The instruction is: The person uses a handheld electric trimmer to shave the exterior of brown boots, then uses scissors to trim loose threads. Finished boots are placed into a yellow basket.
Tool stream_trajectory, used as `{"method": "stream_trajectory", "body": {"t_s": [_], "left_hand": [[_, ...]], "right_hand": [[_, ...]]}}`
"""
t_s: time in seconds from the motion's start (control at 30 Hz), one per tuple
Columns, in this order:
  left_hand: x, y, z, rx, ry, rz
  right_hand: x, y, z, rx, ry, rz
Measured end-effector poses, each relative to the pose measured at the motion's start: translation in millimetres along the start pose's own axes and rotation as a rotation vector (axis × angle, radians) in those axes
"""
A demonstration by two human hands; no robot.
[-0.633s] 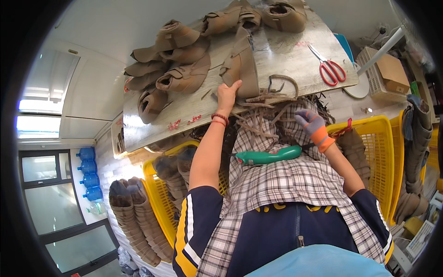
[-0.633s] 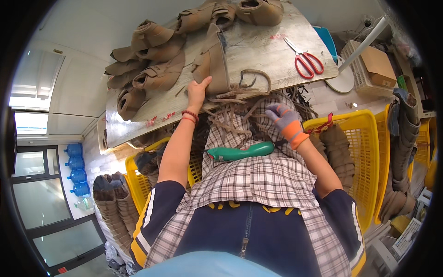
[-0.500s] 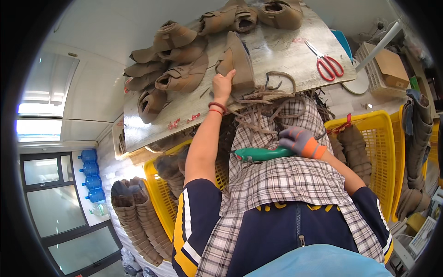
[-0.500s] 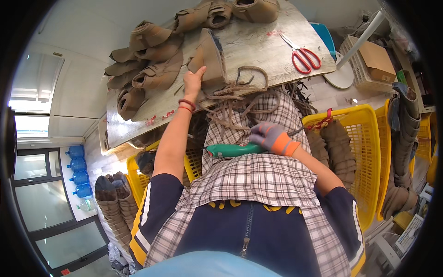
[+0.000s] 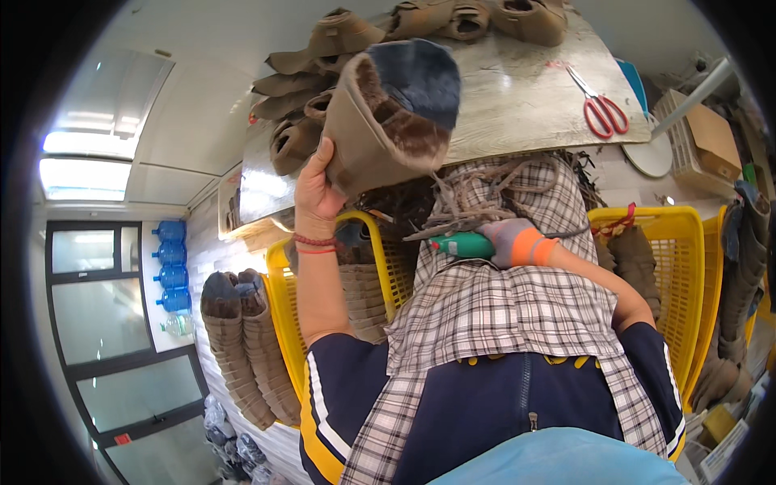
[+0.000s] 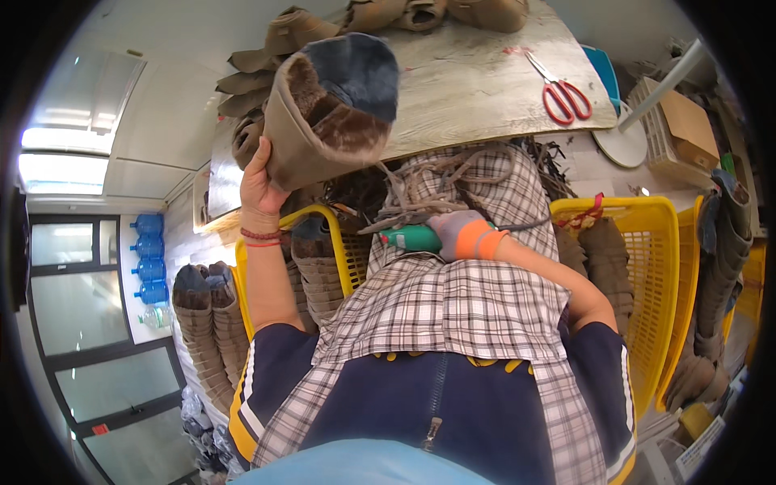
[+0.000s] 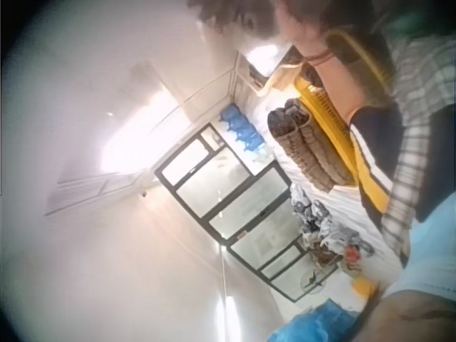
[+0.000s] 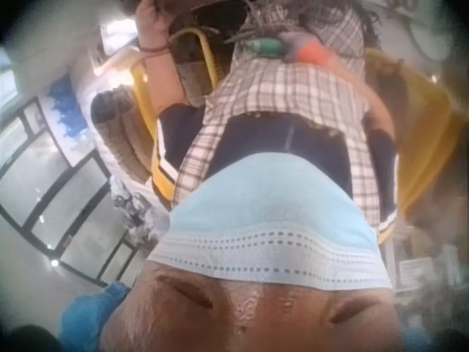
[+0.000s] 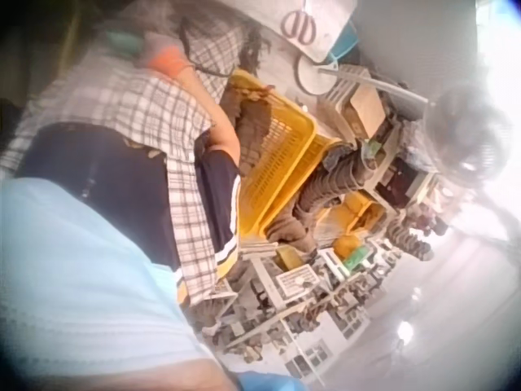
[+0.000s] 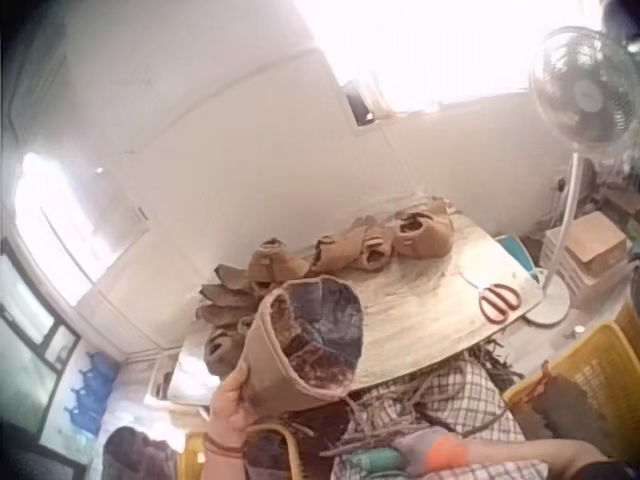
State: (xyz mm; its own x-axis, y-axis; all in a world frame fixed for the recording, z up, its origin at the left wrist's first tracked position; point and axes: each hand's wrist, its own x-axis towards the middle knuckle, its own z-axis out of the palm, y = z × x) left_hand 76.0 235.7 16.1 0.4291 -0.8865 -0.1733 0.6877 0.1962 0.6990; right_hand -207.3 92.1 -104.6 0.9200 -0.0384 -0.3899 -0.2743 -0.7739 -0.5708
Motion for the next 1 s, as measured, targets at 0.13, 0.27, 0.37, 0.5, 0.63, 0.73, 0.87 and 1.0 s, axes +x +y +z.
{"method": "stream_trajectory", "body": {"t_s": [0.13, 0.27, 0.37, 0.5, 0.63, 0.73, 0.87, 1.0], "left_hand": [[5.7, 2.6, 0.8, -0.327, -0.271, 0.041], [7.9, -0.8, -7.0, -0.487, -0.211, 0.097], [21.6, -6.9, -16.8, -0.578, -0.041, 0.044], [33.7, -21.8, -17.0, -0.659, 0.043, -0.047], [44.2, -32.1, -24.1, -0.706, 0.134, -0.090], [43.7, -37.1, -18.9, -0.693, 0.147, -0.107], [43.0, -40.2, -18.0, -0.803, 0.011, -0.242], [44.3, -44.8, -17.2, -0.797, -0.045, -0.275]], "right_hand": [[-23.3, 38.4, -26.2, 0.122, 0.092, -0.061], [-59.6, 41.8, -77.0, 0.430, 0.038, 0.151], [-80.5, 43.6, -86.7, 0.490, 0.446, 0.207], [-88.2, 54.9, -87.1, 0.332, 0.981, 0.136], [-90.0, 59.2, -91.8, -0.165, 1.114, -0.011], [-85.5, 71.0, -92.6, -0.375, 1.245, -0.114], [-85.5, 80.0, -96.5, -0.566, 1.306, -0.205], [-84.3, 82.8, -101.5, -0.597, 1.286, -0.276]]}}
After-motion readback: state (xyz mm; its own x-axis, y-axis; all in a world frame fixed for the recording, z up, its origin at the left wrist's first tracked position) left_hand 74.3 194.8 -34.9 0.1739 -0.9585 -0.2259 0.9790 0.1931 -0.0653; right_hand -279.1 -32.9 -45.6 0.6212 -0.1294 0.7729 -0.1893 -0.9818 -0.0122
